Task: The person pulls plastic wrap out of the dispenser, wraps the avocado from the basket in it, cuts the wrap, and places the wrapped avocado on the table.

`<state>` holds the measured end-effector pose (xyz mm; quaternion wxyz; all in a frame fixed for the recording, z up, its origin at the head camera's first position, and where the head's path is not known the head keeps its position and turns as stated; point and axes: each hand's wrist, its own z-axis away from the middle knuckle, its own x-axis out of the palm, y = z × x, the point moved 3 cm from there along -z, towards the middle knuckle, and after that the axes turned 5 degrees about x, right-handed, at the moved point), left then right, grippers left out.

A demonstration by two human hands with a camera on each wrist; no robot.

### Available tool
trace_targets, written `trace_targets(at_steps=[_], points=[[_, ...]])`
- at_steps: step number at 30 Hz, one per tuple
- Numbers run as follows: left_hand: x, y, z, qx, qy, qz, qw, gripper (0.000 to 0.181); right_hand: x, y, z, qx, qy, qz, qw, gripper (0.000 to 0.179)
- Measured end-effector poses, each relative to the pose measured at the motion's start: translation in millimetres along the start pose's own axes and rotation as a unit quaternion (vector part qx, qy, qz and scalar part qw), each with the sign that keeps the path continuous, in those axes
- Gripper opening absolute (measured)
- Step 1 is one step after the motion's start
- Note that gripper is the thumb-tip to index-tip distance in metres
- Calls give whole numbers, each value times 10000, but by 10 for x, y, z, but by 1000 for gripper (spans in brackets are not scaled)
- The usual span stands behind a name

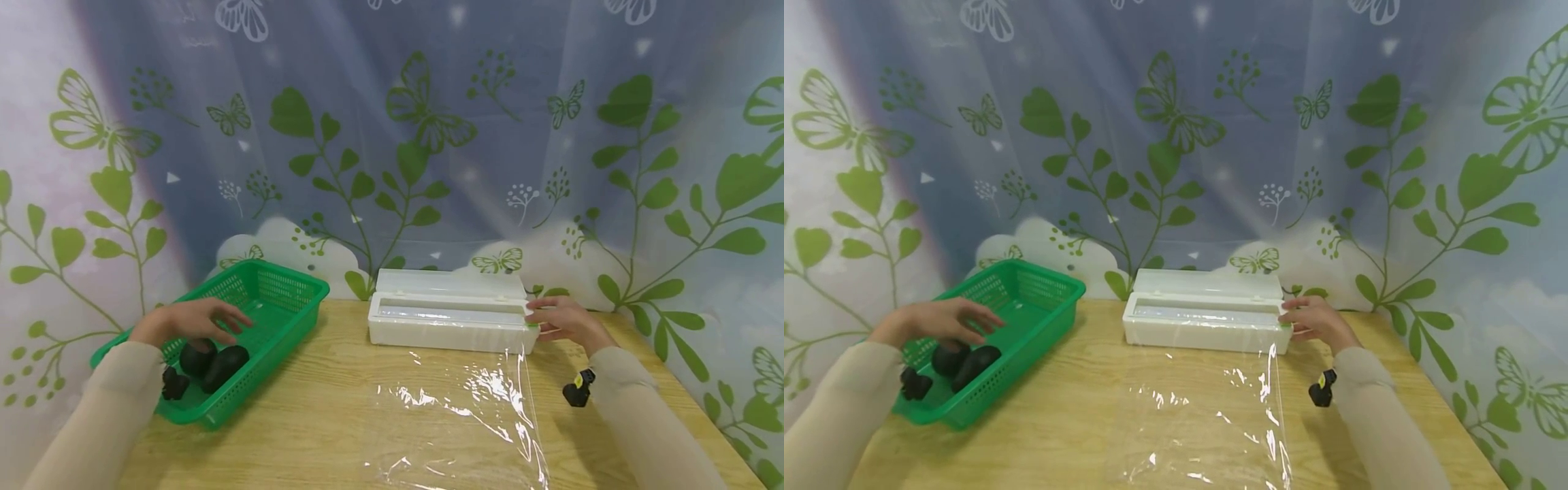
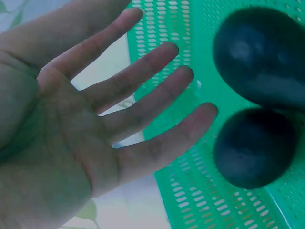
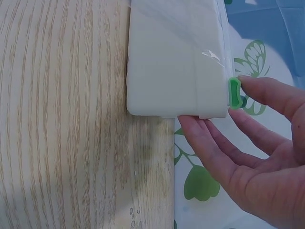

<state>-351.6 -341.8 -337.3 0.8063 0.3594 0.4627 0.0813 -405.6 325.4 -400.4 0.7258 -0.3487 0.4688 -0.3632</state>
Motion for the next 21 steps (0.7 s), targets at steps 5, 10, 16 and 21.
trace_targets(at_steps=[5, 10, 16, 21], points=[[-4, -119, -44, -427, -57, 25, 9991, 51, 4, 5, 22, 51, 45, -16, 10000, 67], [13, -229, -147, -762, -144, 182, 9968, 51, 7, 19, 26, 66, 93, -9, 9999, 66], [46, -342, -240, -1076, -175, 60, 9940, 53, 17, 19, 8, 25, 12, -68, 10000, 67], [110, -416, -301, -1334, -201, 40, 9909, 53, 6, 1, 1, 55, 12, -99, 9999, 68]])
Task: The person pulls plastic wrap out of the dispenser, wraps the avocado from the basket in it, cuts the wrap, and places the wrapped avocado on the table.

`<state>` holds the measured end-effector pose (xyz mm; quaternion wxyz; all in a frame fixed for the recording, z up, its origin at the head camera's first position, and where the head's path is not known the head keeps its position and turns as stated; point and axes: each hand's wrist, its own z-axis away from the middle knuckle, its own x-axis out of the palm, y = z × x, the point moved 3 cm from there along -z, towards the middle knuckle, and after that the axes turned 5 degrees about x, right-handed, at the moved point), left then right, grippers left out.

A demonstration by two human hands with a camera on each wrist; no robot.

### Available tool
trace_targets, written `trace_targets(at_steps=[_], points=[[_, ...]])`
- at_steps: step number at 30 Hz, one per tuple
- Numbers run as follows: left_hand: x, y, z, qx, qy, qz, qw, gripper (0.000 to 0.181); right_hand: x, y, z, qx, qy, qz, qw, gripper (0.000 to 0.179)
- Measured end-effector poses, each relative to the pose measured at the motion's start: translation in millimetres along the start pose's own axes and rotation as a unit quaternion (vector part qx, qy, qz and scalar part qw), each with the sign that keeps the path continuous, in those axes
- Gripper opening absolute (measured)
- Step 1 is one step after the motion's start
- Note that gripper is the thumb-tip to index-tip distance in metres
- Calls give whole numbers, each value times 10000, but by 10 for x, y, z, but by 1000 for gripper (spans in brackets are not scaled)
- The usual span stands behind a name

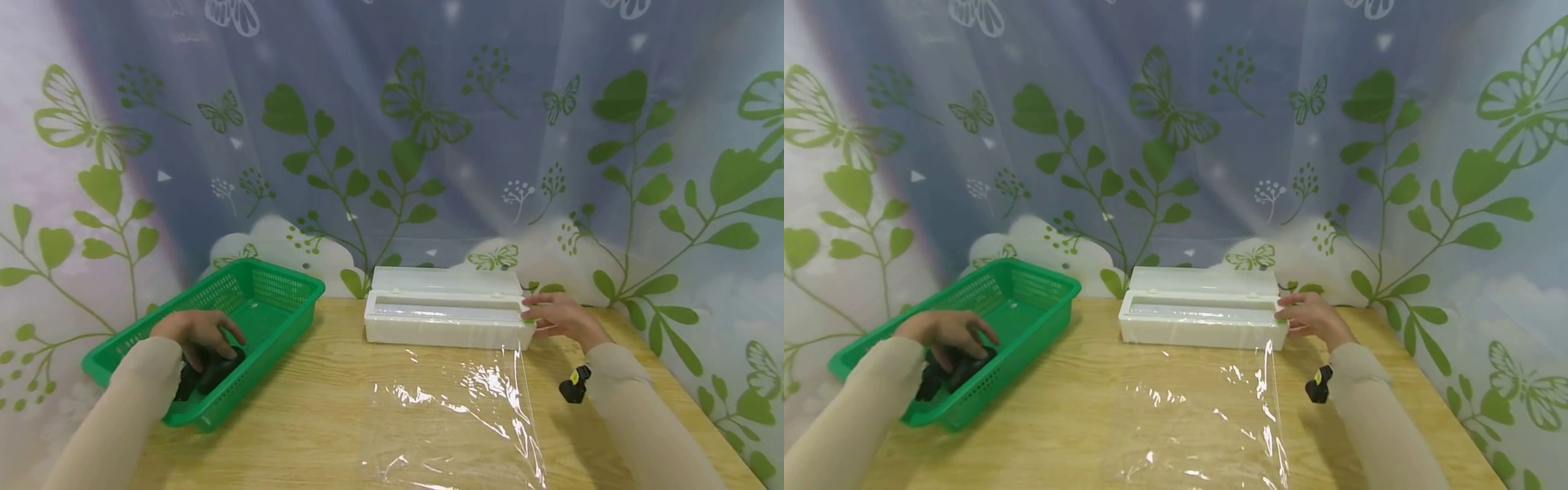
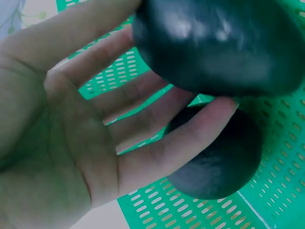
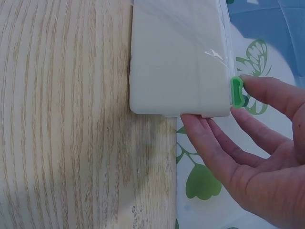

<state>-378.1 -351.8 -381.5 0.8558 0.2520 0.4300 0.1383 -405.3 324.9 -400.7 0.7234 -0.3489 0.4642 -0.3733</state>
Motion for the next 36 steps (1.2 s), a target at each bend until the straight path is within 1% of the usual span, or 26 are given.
trace_targets(at_steps=[5, 9, 13, 19, 21, 23, 28, 30, 32, 34, 36], points=[[67, -14, -45, -189, -131, 270, 9994, 52, -11, 13, -20, 0, -2, -2, 10000, 68], [78, -11, -49, -212, -159, 379, 9989, 49, -7, 10, -9, 4, 17, -24, 10000, 68], [59, -13, -25, -28, -92, 390, 9992, 50, -1, 18, -4, 47, 54, -1, 10000, 68], [4, -22, 60, 422, 28, 540, 9976, 52, -10, 29, -20, 56, 101, 22, 9999, 68], [-22, -25, 87, 592, 129, 664, 9960, 52, -12, 27, -23, 53, 109, -21, 9999, 68], [-49, -30, 107, 781, 249, 805, 9934, 54, -12, 27, -21, 49, 114, -26, 9999, 68], [-130, -81, 147, 1268, 743, 1116, 9828, 57, -5, 25, -10, 37, 168, 0, 9999, 68], [-159, -109, 163, 1487, 860, 1256, 9771, 56, 0, 27, -9, 68, 206, -22, 9998, 67], [-178, -127, 186, 1640, 953, 1465, 9709, 55, 6, 25, -6, 70, 204, -3, 9998, 67], [-195, -142, 222, 1836, 998, 1669, 9636, 53, 15, 25, -8, 73, 218, -3, 9997, 66], [-212, -145, 270, 1959, 1086, 1850, 9569, 52, 19, 28, -17, 70, 232, -24, 9997, 66]])
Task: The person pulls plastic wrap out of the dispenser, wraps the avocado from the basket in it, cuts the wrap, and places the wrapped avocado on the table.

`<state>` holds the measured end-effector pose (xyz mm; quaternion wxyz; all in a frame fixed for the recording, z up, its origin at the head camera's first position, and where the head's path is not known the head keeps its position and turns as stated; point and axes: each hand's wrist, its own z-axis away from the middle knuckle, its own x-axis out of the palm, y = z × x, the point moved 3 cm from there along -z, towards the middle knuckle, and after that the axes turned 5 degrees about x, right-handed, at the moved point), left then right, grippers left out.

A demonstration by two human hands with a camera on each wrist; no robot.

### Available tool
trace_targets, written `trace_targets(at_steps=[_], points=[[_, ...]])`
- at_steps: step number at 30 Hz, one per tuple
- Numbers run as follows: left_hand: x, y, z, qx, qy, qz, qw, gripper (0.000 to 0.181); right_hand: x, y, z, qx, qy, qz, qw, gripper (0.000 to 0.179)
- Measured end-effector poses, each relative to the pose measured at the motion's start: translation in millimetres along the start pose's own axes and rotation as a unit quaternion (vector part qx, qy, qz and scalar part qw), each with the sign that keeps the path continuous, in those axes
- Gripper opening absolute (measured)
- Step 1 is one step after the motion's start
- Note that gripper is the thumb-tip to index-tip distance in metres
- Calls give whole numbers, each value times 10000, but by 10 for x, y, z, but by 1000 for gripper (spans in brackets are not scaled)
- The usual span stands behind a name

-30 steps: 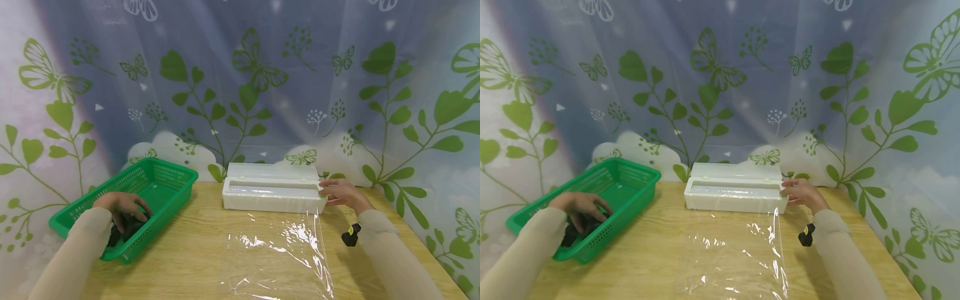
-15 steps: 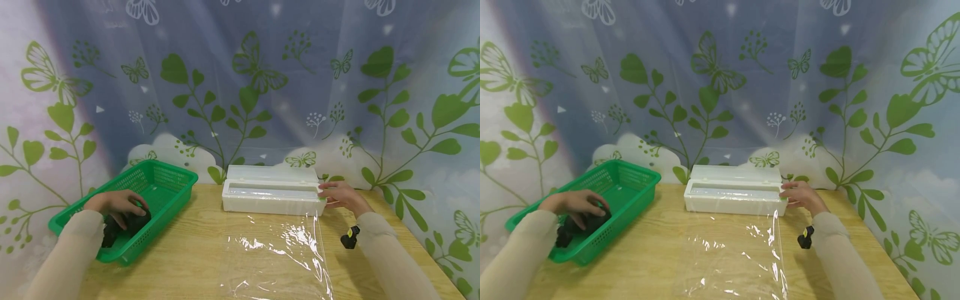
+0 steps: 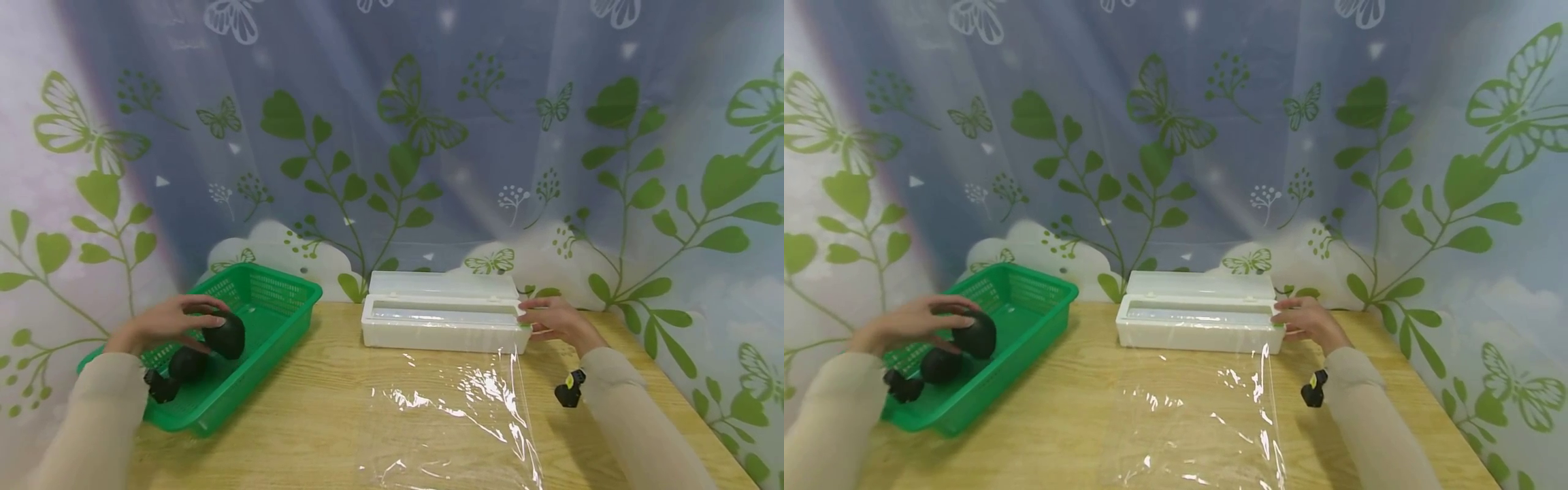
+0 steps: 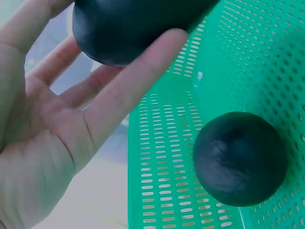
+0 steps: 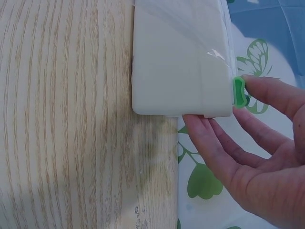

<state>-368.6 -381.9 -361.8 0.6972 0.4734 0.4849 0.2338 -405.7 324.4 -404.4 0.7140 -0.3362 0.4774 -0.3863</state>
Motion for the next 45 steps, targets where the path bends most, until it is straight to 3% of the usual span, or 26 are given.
trace_targets(at_steps=[8, 18, 31, 39, 45], points=[[-75, 136, 134, 601, 420, 488, 9961, 38, -4, -6, 0, -7, -1, 37, 10000, 65], [37, 415, 156, 1192, 475, 465, 9906, 39, -6, 14, 12, -15, -3, -37, 10000, 65], [455, 765, 17, 1818, 492, -59, 9821, 41, -12, 64, -12, -124, -86, -198, 9997, 67], [727, 763, -70, 2180, 366, 309, 9748, 39, 14, 125, -36, -193, -59, -348, 9992, 66], [946, 792, -132, 2228, 295, 353, 9738, 41, 11, 140, -27, -173, 37, -341, 9993, 68]])
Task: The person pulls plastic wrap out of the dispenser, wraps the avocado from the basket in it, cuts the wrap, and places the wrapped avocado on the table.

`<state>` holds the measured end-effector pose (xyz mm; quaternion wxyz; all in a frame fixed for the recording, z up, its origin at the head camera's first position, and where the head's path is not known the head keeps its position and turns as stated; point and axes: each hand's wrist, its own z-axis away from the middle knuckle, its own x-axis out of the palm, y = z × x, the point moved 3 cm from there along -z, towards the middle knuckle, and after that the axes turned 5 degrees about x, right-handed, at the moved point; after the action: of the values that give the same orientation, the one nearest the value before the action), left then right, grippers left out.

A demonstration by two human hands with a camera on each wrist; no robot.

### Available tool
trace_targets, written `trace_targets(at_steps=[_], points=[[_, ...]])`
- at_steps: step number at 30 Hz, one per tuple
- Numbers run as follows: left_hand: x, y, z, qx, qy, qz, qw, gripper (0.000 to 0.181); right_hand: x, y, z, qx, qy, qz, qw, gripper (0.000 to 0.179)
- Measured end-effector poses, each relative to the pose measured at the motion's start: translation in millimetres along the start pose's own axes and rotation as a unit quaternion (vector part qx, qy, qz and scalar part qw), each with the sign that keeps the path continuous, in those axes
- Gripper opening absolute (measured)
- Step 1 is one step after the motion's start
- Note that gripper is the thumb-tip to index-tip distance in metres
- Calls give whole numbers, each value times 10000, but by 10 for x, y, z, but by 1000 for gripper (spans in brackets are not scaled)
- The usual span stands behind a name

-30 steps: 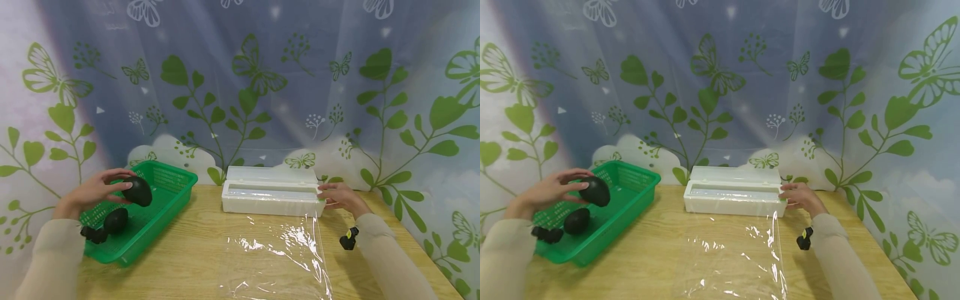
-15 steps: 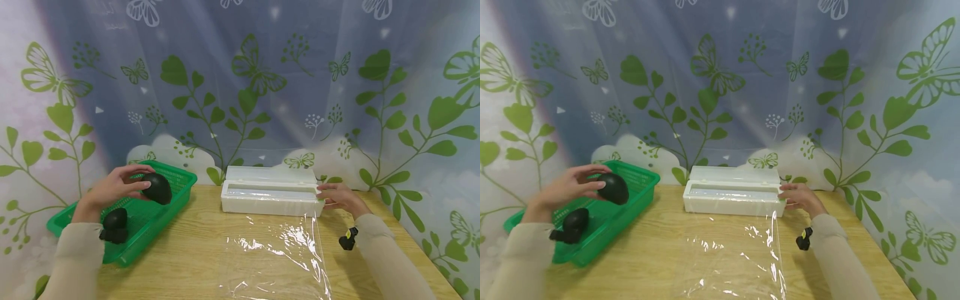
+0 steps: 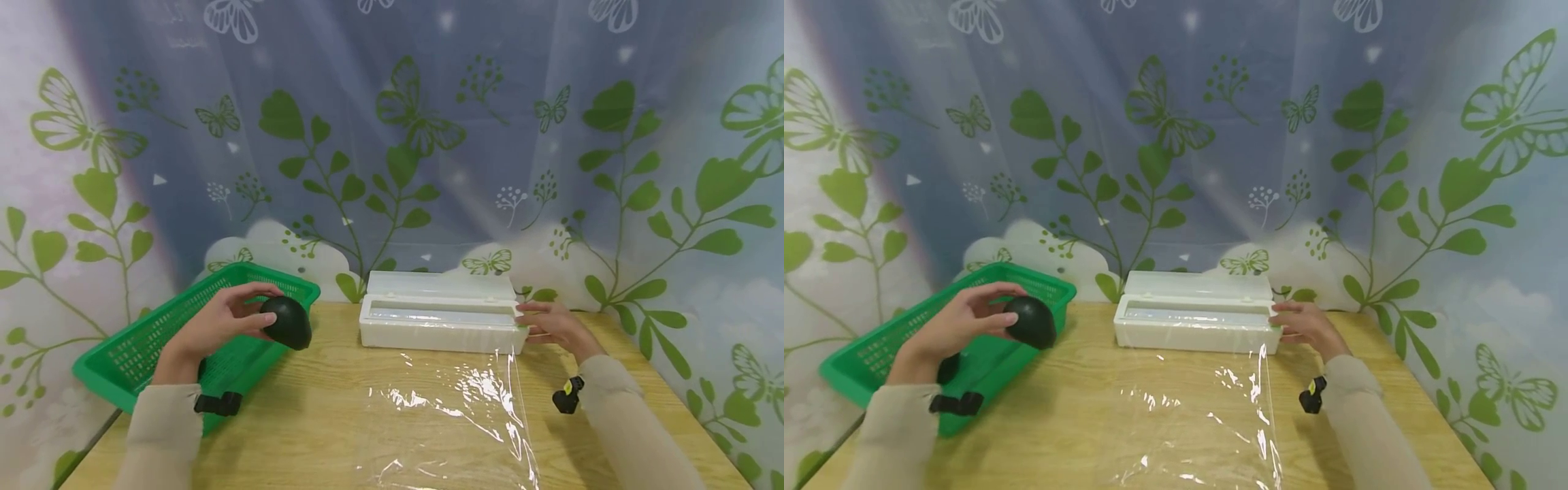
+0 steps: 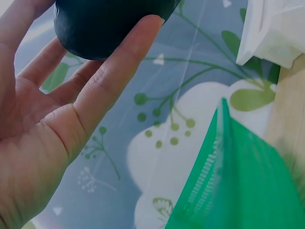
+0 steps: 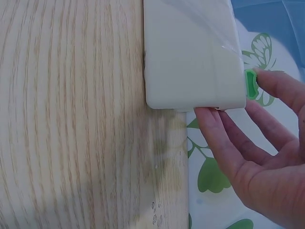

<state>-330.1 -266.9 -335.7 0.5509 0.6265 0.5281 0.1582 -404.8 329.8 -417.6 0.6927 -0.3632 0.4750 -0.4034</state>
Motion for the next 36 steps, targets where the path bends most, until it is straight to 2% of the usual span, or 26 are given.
trace_targets(at_steps=[12, 16, 20, 26, 36], points=[[329, -80, -57, 53, -210, 261, 9994, 43, 25, 40, 24, -112, -6, 14, 9999, 65], [434, -116, -86, -31, -230, 295, 9993, 43, 31, 40, 18, -160, 0, 43, 9999, 65], [546, -177, -141, -166, -177, 377, 9990, 44, 33, 38, 27, -186, 1, 45, 9998, 65], [772, -274, -254, -197, -189, 514, 9983, 42, 42, 41, 40, -188, 35, 33, 9998, 65], [1119, -349, -389, -312, -163, 810, 9961, 43, 26, 17, 41, -133, 120, 54, 9998, 65]])
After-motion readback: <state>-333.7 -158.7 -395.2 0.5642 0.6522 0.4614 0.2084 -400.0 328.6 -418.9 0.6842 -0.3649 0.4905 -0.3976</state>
